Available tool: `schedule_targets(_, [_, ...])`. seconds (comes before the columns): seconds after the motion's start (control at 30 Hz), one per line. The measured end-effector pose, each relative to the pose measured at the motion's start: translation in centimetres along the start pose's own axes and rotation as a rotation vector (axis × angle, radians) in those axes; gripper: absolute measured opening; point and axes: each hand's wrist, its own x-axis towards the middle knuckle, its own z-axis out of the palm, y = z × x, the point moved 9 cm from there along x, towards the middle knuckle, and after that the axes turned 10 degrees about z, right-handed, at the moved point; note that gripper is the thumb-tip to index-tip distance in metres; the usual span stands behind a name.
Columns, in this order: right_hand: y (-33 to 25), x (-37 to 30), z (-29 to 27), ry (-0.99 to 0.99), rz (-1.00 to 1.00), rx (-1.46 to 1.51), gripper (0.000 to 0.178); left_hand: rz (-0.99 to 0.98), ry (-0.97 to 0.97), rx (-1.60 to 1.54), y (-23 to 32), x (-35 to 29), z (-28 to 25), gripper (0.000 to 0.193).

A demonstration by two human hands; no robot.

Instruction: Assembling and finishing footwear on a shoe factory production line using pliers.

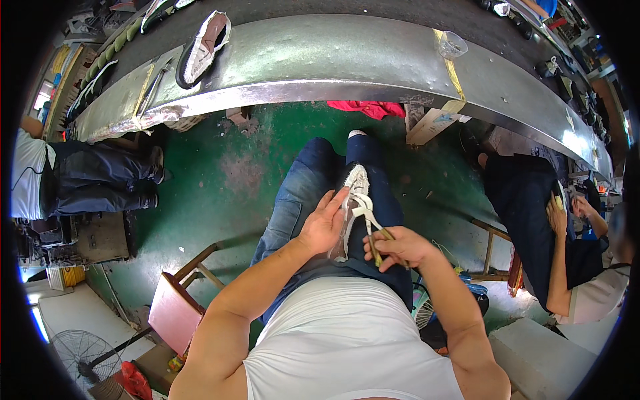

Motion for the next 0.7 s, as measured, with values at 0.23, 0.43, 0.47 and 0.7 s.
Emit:
schedule_targets(0.23, [-9.2, -0.5, -0.9, 0.582, -0.403, -0.802, 0.044, -0.045, -0.035, 0.123, 0.4, 0.6, 0.1, 0.047])
schedule_targets(0.43, [-9.2, 1.3, -1.5, 0.552, -0.275, -0.904, 0.047, -0.065, -0.15, 0.154, 1.3, 0.2, 0.0, 0.048])
schedule_targets(0.47, [-9.0, 1.6, -1.5, 0.522, -0.233, -0.913, 0.047, -0.076, -0.125, 0.174, 0.9, -0.2, 0.1, 0.054])
schedule_targets(0.7, [-5.8, 0.2, 1.4, 0.643, -0.433, -1.324, 0.041, -0.391, -0.034, 0.006, -1.9, -1.8, 1.4, 0.086])
